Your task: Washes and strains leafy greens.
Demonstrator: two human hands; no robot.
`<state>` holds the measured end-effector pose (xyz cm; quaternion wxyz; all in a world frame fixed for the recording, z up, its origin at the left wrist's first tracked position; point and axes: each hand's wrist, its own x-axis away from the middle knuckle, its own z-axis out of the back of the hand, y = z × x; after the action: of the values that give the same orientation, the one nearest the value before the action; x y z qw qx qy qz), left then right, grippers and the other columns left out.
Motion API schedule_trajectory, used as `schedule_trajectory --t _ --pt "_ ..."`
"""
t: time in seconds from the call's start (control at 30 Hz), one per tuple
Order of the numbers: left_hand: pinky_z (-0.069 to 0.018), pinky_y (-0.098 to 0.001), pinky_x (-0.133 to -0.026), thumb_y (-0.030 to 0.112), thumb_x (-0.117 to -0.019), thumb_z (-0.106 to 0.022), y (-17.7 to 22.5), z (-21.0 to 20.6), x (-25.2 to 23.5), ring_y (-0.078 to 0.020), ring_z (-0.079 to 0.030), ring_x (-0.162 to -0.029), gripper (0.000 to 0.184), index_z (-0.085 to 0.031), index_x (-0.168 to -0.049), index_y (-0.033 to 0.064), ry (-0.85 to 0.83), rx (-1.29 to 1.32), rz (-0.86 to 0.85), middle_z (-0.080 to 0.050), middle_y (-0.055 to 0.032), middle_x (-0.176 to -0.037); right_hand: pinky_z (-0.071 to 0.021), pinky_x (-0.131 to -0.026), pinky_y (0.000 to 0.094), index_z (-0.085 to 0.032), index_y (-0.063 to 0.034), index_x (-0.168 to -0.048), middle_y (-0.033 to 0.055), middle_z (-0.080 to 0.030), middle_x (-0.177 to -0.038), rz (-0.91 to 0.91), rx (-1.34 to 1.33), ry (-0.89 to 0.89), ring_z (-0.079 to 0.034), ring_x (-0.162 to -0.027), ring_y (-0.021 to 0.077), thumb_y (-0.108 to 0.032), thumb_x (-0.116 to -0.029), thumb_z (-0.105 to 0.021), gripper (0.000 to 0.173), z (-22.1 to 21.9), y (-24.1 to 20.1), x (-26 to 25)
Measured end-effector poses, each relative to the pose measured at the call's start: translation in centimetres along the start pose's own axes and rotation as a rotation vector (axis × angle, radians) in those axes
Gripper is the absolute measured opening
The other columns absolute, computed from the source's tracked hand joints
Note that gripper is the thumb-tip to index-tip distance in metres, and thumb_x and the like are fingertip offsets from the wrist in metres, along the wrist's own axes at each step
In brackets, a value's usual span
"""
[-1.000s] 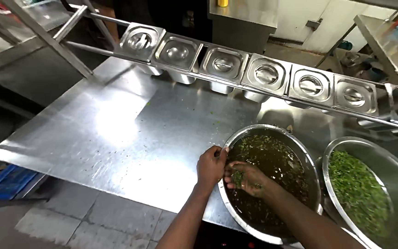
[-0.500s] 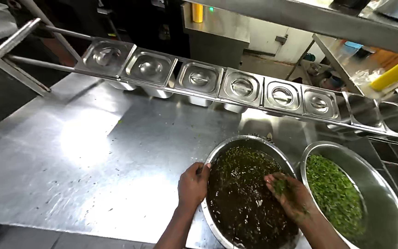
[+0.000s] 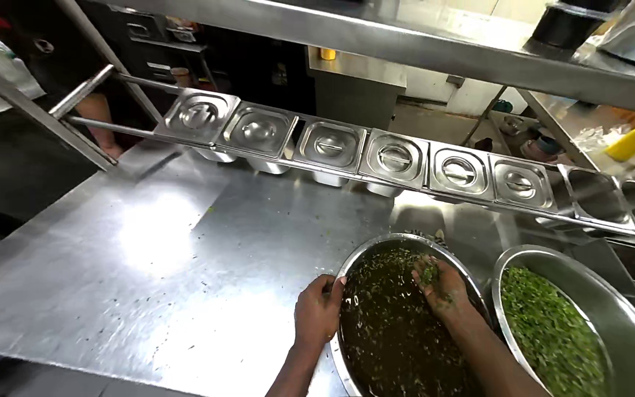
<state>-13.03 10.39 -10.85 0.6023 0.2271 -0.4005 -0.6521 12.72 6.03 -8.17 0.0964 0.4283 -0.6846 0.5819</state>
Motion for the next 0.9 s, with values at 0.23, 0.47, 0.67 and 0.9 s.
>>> schedule_trajectory --t 0.23,0.47,0.67,0.9 --pt "-0.0577 -0.0438 -0.077 0.052 -0.0992 -0.057 0.1 0.2 0.0 -0.0138 -0.069 -0.082 0.038 -0.074 -0.103 0.0186 -0.028 0.008 0.031 -0.072 0.0023 -0.089 -0.0564 -0.067 0.0378 -0.060 -0.0021 -0.117 0.0145 -0.063 -0.097 -0.076 0.167 -0.106 -0.064 -0.080 0.0232 -0.018 -0.1042 -0.053 0.021 -4.2 3.1 0.5" --pt "-0.0576 -0.0431 -0.078 0.051 -0.0988 -0.059 0.4 0.3 0.1 -0.0133 -0.069 -0.082 0.035 -0.074 -0.102 0.0199 -0.032 0.021 0.063 -0.072 0.0028 -0.088 -0.0587 -0.073 0.0408 -0.061 0.0000 -0.120 0.0164 -0.065 -0.104 -0.204 0.287 -0.289 -0.066 -0.087 0.0253 -0.013 -0.1021 -0.057 0.023 -5.3 6.4 3.1" --pt "-0.0581 -0.0477 -0.081 0.050 -0.0991 -0.060 0.2 0.2 0.3 -0.0168 -0.070 -0.085 0.035 -0.074 -0.103 0.0174 -0.013 0.037 0.024 -0.073 0.0000 -0.089 -0.0572 -0.080 0.0404 -0.064 -0.0045 -0.117 0.0117 -0.068 -0.106 -0.288 0.508 -0.426 -0.066 -0.094 0.0216 -0.015 -0.1018 -0.059 0.019 -3.9 8.7 6.1" --pt "-0.0564 -0.0487 -0.075 0.045 -0.1009 -0.062 0.6 0.2 0.6 -0.0181 -0.068 -0.077 0.032 -0.073 -0.101 0.0155 -0.004 0.031 0.020 -0.071 -0.0015 -0.083 -0.0588 -0.063 0.0330 -0.057 -0.0064 -0.116 0.0076 -0.065 -0.087 -0.574 0.524 -0.576 -0.066 -0.071 0.0183 -0.017 -0.1063 -0.052 0.016 -1.2 8.3 9.2"
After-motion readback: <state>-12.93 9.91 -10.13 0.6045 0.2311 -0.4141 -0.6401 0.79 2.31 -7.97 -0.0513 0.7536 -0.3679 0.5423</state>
